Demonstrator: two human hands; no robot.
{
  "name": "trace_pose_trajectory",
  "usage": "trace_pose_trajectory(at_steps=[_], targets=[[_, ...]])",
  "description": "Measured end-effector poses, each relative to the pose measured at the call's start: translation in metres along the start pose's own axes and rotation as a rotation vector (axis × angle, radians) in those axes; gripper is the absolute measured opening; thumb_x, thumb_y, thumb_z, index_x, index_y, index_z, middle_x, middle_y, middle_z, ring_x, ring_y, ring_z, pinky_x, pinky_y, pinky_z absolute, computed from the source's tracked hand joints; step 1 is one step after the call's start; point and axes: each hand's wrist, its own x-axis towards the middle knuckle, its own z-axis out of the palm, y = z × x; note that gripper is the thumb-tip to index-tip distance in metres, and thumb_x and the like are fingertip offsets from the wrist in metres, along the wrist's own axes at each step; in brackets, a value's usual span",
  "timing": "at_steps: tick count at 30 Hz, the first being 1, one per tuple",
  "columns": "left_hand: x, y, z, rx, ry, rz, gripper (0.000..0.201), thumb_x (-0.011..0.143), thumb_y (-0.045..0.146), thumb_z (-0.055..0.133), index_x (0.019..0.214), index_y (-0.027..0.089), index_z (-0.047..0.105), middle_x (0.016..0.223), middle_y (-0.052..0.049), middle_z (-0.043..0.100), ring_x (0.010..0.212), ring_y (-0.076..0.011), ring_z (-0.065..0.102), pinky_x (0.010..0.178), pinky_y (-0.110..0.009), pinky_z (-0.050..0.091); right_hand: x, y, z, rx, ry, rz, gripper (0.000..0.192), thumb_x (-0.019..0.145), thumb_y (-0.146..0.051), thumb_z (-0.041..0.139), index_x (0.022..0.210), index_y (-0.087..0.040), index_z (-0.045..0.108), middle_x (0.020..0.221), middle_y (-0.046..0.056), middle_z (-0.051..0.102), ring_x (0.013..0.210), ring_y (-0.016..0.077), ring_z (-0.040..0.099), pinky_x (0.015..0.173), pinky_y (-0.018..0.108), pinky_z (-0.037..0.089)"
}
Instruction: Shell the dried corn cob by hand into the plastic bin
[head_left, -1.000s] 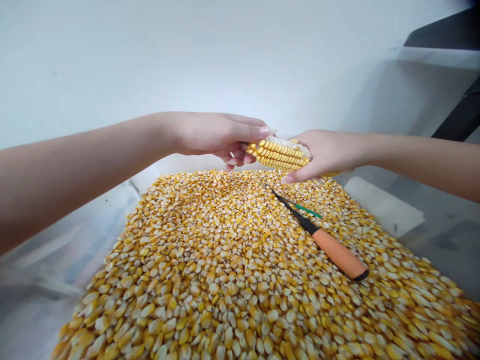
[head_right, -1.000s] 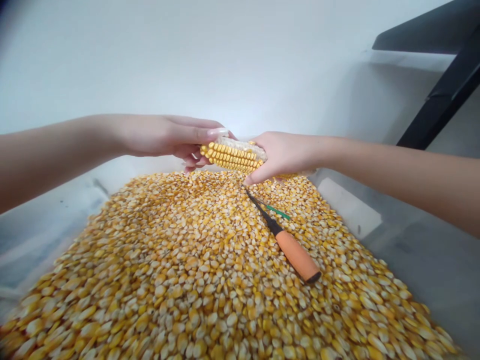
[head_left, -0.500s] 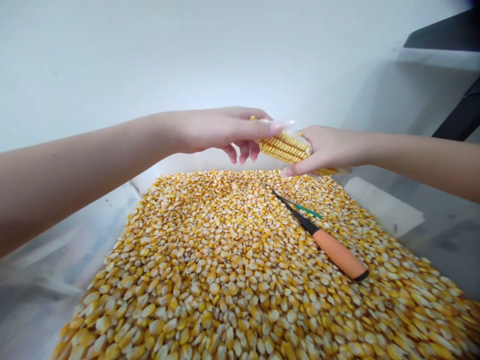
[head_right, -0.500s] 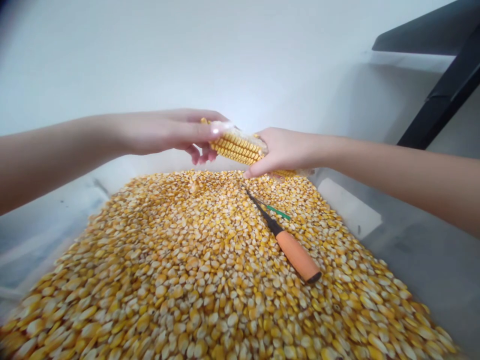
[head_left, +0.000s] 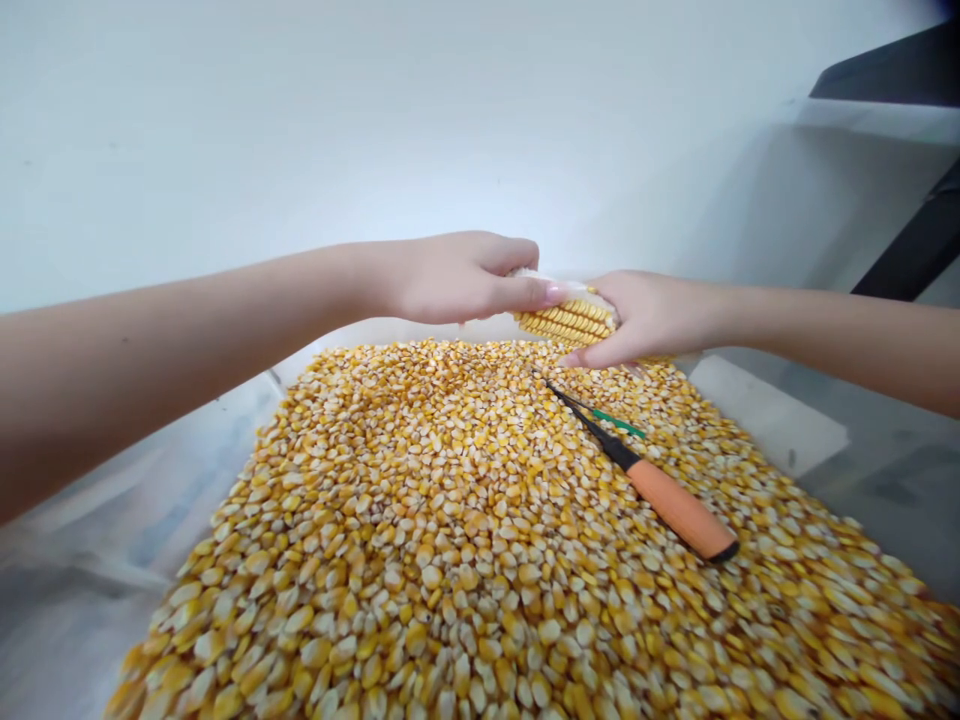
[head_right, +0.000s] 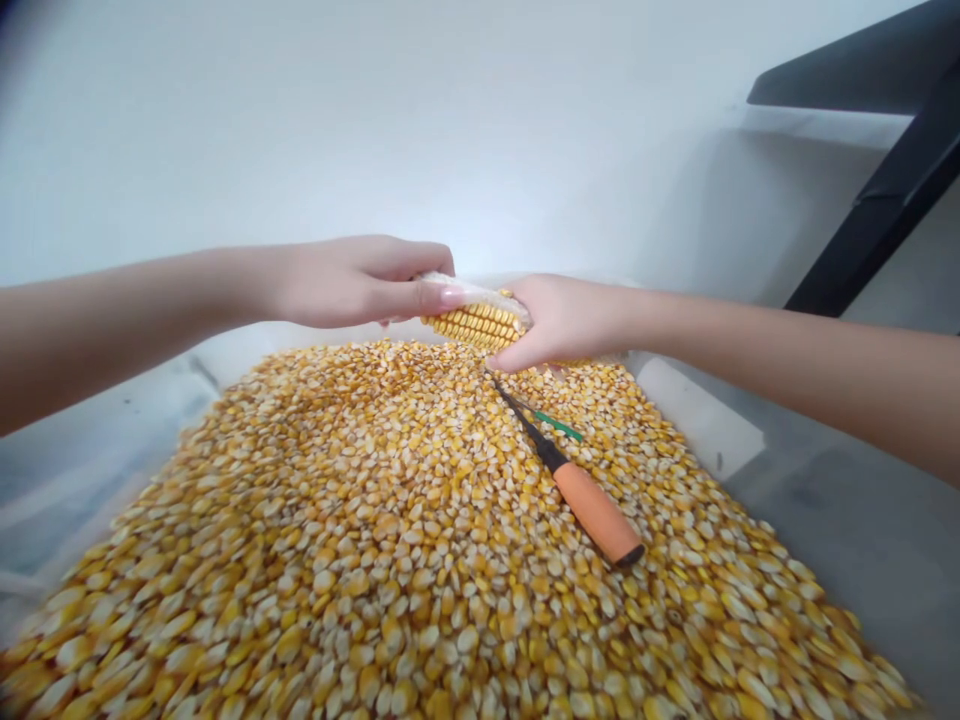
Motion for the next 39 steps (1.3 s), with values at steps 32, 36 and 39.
trace_pose_trajectory(at_steps=[32, 36, 39], targets=[[0.001, 0.014, 0.008, 0.244, -0.128, 0.092, 0.059, 0.074, 0.063, 0.022, 0.092, 0.015, 0.051, 0.074, -0.005, 0.057, 0.063, -0.0144, 0.050, 0.057, -0.025, 0.031, 0.000, -0.007, 0.013, -0.129, 0.002, -0.149, 0.016, 0.063, -0.027, 0.055, 0.074, -0.018, 0.048, 0.059, -0.003, 0.049, 0.050, 0.0086, 0.042, 0.044, 0.022, 0.030], [0.000, 0.016, 0.009, 0.277, -0.113, 0.086, 0.060, 0.076, 0.061, 0.017, 0.092, 0.015, 0.052, 0.071, -0.006, 0.057, 0.063, -0.0160, 0.050, 0.059, -0.026, 0.031, 0.000, -0.008, 0.012, -0.161, 0.030, -0.146, 0.017, 0.062, -0.029, 0.056, 0.070, -0.017, 0.047, 0.059, -0.003, 0.049, 0.051, 0.0098, 0.043, 0.046, 0.023, 0.031], [0.001, 0.017, 0.009, 0.300, -0.099, 0.072, 0.058, 0.077, 0.059, 0.019, 0.093, 0.014, 0.052, 0.069, -0.006, 0.057, 0.065, -0.0172, 0.051, 0.060, -0.027, 0.032, 0.000, -0.009, 0.011, -0.181, 0.040, -0.135, 0.018, 0.062, -0.030, 0.056, 0.072, -0.017, 0.049, 0.061, -0.002, 0.052, 0.053, 0.0112, 0.046, 0.048, 0.024, 0.032]])
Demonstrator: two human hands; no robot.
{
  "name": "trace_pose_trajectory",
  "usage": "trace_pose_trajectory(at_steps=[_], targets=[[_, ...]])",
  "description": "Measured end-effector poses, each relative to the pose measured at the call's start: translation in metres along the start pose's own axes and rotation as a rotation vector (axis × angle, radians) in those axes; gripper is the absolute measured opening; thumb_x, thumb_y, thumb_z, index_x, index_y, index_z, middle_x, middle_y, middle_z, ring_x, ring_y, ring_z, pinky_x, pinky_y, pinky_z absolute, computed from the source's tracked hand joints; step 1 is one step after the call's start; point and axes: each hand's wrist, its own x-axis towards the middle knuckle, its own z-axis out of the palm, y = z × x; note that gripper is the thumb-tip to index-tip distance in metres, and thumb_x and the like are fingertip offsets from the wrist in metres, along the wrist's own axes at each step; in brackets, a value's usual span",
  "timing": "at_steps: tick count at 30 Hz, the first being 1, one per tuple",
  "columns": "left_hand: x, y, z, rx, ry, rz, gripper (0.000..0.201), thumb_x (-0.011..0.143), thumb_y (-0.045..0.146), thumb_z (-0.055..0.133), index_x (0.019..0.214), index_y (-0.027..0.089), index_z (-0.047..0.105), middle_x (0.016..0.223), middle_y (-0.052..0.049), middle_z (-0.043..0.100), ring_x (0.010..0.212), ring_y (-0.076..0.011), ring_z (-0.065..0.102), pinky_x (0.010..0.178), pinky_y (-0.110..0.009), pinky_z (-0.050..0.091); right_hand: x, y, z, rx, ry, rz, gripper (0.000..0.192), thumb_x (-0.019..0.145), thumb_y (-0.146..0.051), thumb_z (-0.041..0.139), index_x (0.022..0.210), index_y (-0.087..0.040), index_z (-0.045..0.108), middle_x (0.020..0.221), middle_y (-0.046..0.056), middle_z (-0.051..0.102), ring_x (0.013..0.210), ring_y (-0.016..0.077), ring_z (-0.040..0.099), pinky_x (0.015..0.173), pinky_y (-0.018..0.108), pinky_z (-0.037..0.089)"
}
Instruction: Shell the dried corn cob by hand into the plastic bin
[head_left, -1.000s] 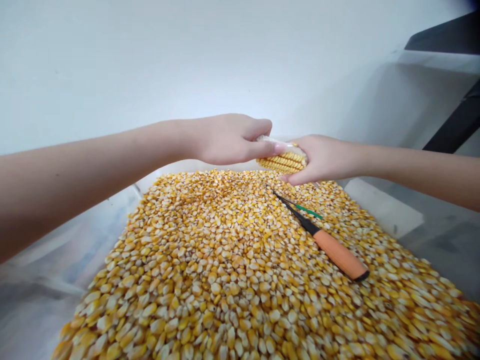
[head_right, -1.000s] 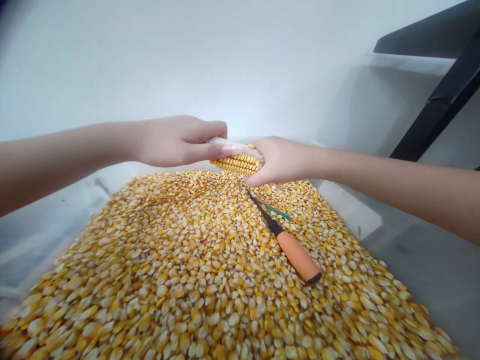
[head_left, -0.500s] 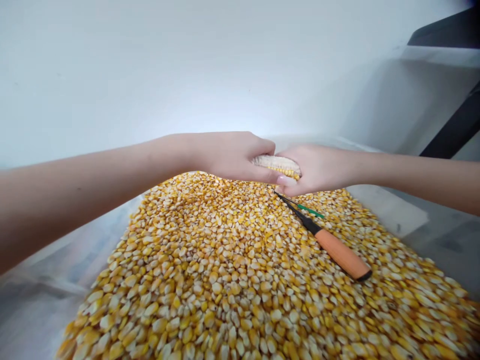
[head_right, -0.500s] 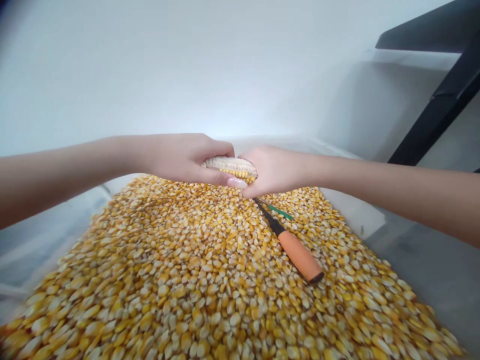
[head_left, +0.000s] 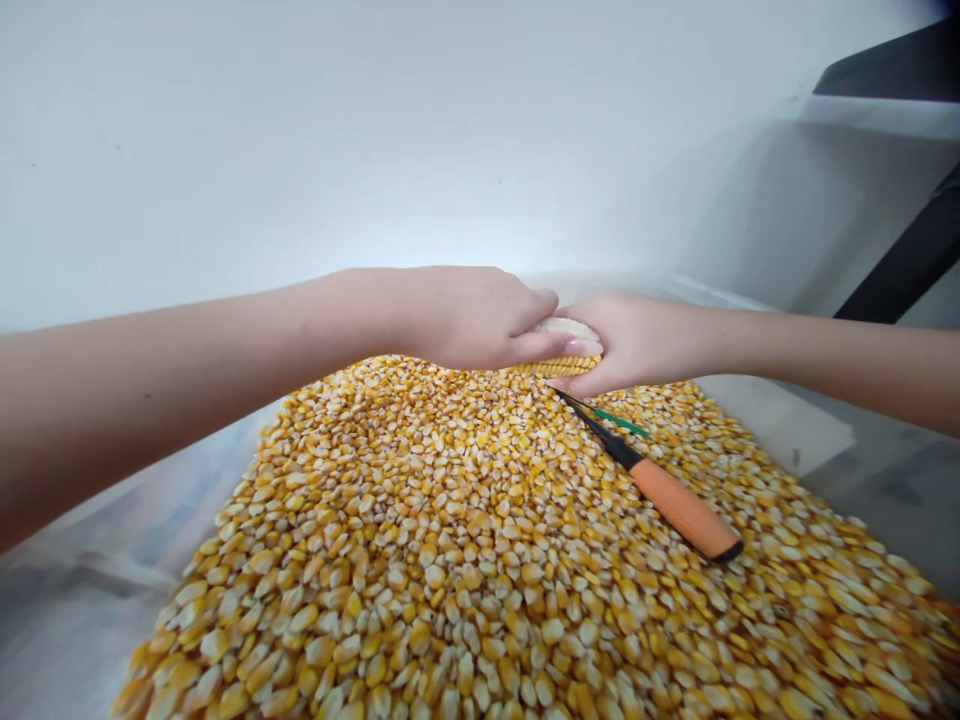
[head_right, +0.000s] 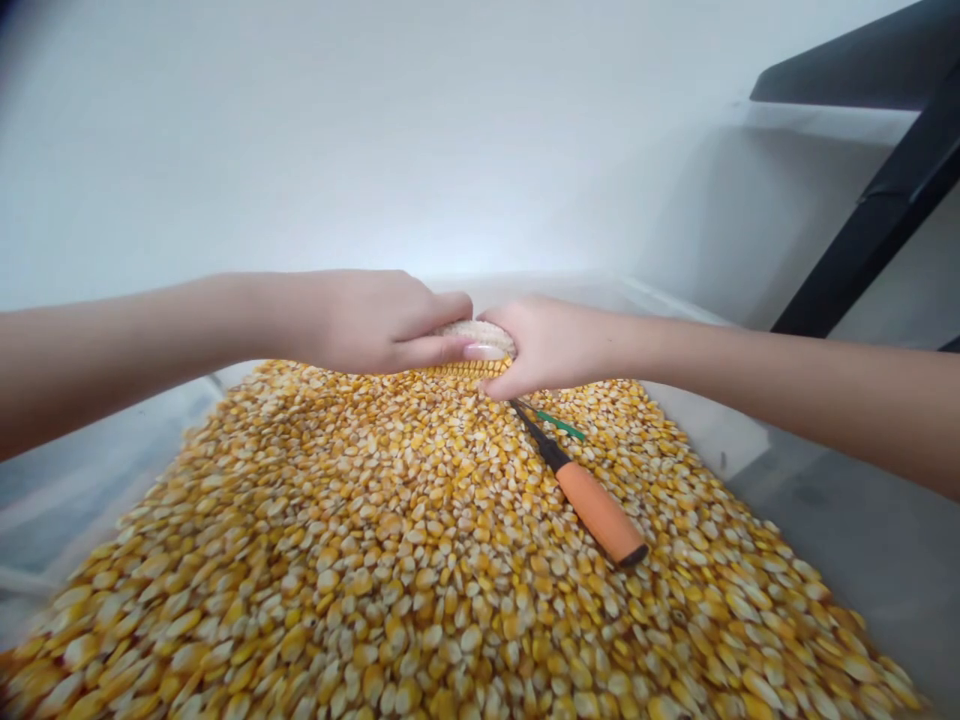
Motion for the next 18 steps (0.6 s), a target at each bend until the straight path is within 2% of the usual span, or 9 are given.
trace_pose_trajectory(at_steps=[5, 7, 11, 15, 18], targets=[[0.001, -0.002, -0.002, 0.038, 0.061, 0.004, 0.054, 0.082, 0.050, 0.012, 0.092, 0.015, 0.053, 0.071, -0.006, 0.057, 0.066, -0.0168, 0.051, 0.063, -0.027, 0.033, -0.001, -0.001, 0.000, -0.053, 0.078, 0.034, 0.029, 0.063, -0.034, 0.056, 0.086, -0.018, 0.053, 0.065, 0.000, 0.056, 0.051, 0.0115, 0.046, 0.048, 0.025, 0.033], [0.001, -0.003, -0.002, 0.034, 0.047, 0.003, 0.054, 0.080, 0.052, 0.016, 0.092, 0.015, 0.054, 0.072, -0.006, 0.057, 0.067, -0.0167, 0.051, 0.064, -0.027, 0.033, -0.001, -0.001, 0.000, -0.091, 0.102, 0.014, 0.028, 0.063, -0.035, 0.057, 0.084, -0.017, 0.054, 0.064, 0.000, 0.055, 0.053, 0.0119, 0.047, 0.048, 0.025, 0.032], [0.002, -0.003, -0.001, 0.012, 0.010, 0.031, 0.057, 0.072, 0.061, 0.027, 0.092, 0.016, 0.056, 0.081, -0.006, 0.057, 0.072, -0.0166, 0.051, 0.066, -0.026, 0.034, -0.001, -0.006, 0.003, -0.041, 0.022, -0.060, 0.023, 0.064, -0.037, 0.056, 0.075, -0.017, 0.053, 0.063, -0.001, 0.055, 0.054, 0.0116, 0.048, 0.049, 0.024, 0.033], [0.001, -0.004, -0.003, -0.055, -0.122, 0.002, 0.061, 0.065, 0.066, 0.034, 0.097, 0.018, 0.055, 0.081, -0.005, 0.059, 0.071, -0.0159, 0.050, 0.065, -0.025, 0.034, -0.003, -0.014, 0.007, 0.122, 0.009, -0.009, 0.043, 0.063, -0.047, 0.057, 0.097, -0.021, 0.051, 0.086, 0.002, 0.060, 0.072, 0.0173, 0.054, 0.059, 0.027, 0.040], [0.000, -0.004, -0.004, -0.115, -0.194, -0.007, 0.062, 0.066, 0.065, 0.035, 0.103, 0.019, 0.052, 0.082, -0.004, 0.061, 0.071, -0.0156, 0.051, 0.064, -0.025, 0.034, -0.004, -0.010, 0.006, 0.179, -0.038, -0.007, 0.058, 0.059, -0.049, 0.061, 0.109, -0.022, 0.046, 0.093, 0.003, 0.059, 0.078, 0.0200, 0.055, 0.063, 0.028, 0.042]])
